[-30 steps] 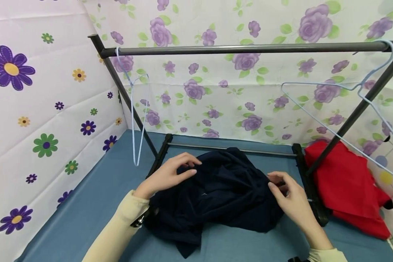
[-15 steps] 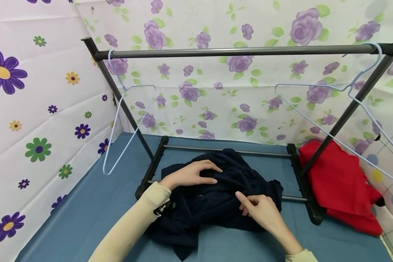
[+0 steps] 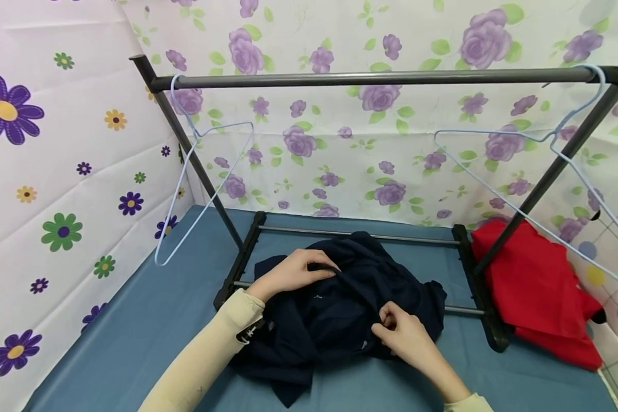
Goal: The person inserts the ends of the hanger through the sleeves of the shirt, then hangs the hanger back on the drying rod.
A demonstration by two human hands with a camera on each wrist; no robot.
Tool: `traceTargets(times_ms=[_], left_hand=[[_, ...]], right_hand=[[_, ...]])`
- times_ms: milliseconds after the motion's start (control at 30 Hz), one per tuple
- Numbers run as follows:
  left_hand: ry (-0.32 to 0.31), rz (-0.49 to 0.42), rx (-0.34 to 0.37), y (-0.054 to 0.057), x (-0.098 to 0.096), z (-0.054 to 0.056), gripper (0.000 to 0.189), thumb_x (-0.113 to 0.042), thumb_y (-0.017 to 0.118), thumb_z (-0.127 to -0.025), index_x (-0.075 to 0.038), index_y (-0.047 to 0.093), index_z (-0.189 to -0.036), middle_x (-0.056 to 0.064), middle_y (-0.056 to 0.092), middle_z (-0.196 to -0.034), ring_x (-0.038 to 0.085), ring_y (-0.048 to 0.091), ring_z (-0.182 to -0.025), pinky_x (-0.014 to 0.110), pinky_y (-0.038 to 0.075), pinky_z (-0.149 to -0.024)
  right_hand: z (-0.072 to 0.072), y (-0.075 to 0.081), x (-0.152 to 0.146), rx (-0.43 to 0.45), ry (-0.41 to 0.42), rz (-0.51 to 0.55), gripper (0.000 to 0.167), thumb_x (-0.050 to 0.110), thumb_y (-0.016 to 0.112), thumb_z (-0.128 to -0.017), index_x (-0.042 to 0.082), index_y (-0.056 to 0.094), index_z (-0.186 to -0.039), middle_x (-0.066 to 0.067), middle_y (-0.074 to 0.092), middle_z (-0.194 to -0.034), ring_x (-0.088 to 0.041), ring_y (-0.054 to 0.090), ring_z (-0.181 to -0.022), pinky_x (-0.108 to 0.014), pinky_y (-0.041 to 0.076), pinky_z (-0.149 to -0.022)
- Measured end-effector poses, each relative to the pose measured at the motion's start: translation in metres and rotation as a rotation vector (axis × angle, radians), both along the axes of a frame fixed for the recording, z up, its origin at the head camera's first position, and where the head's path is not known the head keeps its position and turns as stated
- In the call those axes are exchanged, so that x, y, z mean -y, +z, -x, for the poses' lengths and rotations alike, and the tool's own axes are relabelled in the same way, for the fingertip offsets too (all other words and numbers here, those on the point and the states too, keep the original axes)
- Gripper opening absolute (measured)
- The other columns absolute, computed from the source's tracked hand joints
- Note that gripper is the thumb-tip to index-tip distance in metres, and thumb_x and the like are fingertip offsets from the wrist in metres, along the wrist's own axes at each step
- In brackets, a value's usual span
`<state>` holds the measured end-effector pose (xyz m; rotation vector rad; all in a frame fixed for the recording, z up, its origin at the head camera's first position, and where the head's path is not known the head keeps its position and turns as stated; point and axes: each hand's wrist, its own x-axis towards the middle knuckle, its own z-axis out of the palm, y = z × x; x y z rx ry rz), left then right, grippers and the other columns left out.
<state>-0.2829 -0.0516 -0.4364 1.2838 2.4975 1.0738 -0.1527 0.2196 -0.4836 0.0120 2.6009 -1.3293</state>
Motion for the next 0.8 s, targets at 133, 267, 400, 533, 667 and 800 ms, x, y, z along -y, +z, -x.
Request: traceTargets(times_ms=[133,267,400,533,667,800], left_hand=[[0.042,-0.054,-0.075,0.030,-0.001,-0.010,0.021,-0.025,0.065,-0.101,-0.019,0.073,-0.119,-0.007,0.069,-0.111,0.005,0.062,-0.095,0.026,0.051,-0.080],[0.093,-0.152,-0.206,0.062,-0.001,-0.018,0.019,-0.022,0.066,-0.100,-0.016,0.074,-0.116,-0.004,0.071,-0.111,0.007,0.063,-0.100,0.028,0.052,-0.085],[0.141,-0.300,-0.310,0.092,0.003,-0.023,0.017,-0.015,0.067,-0.098,-0.012,0.075,-0.113,0.000,0.072,-0.109,0.010,0.064,-0.097,0.027,0.052,-0.086],[0.186,-0.400,-0.380,0.116,0.009,-0.025,0.017,-0.012,0.067,-0.098,-0.008,0.074,-0.114,0.005,0.072,-0.108,0.013,0.064,-0.088,0.025,0.054,-0.073],[0.255,-0.444,-0.437,0.133,0.016,-0.026,0.017,-0.011,0.066,-0.099,-0.007,0.074,-0.114,0.006,0.072,-0.106,0.014,0.063,-0.085,0.025,0.053,-0.064],[0.308,-0.523,-0.486,0.151,0.023,-0.028,0.017,-0.011,0.066,-0.099,-0.006,0.073,-0.113,0.007,0.072,-0.105,0.015,0.064,-0.082,0.027,0.051,-0.059]], right_hand=[[0.000,0.017,0.002,-0.100,-0.050,-0.032,0.028,0.013,0.066,-0.091,0.013,0.041,-0.104,-0.003,0.055,-0.073,-0.021,0.060,-0.057,-0.034,0.052,-0.053],[0.001,0.036,-0.001,-0.236,-0.045,-0.101,0.035,0.010,0.066,-0.090,0.014,0.037,-0.109,-0.006,0.056,-0.081,-0.018,0.057,-0.055,-0.033,0.047,-0.056],[0.005,0.050,-0.007,-0.360,-0.025,-0.153,0.036,0.007,0.066,-0.090,0.012,0.041,-0.117,-0.011,0.056,-0.095,-0.016,0.050,-0.058,-0.033,0.040,-0.056],[0.009,0.063,-0.019,-0.400,-0.012,-0.124,0.027,0.009,0.060,-0.098,0.010,0.051,-0.124,-0.016,0.062,-0.101,-0.015,0.058,-0.062,-0.031,0.048,-0.057],[0.014,0.083,-0.029,-0.447,-0.047,-0.056,0.028,0.016,0.051,-0.106,0.008,0.055,-0.132,-0.024,0.064,-0.118,-0.012,0.064,-0.066,-0.028,0.053,-0.059],[0.021,0.113,-0.032,-0.592,-0.149,0.035,0.032,0.020,0.050,-0.107,0.009,0.056,-0.137,-0.010,0.066,-0.098,-0.011,0.053,-0.060,-0.026,0.043,-0.053]])
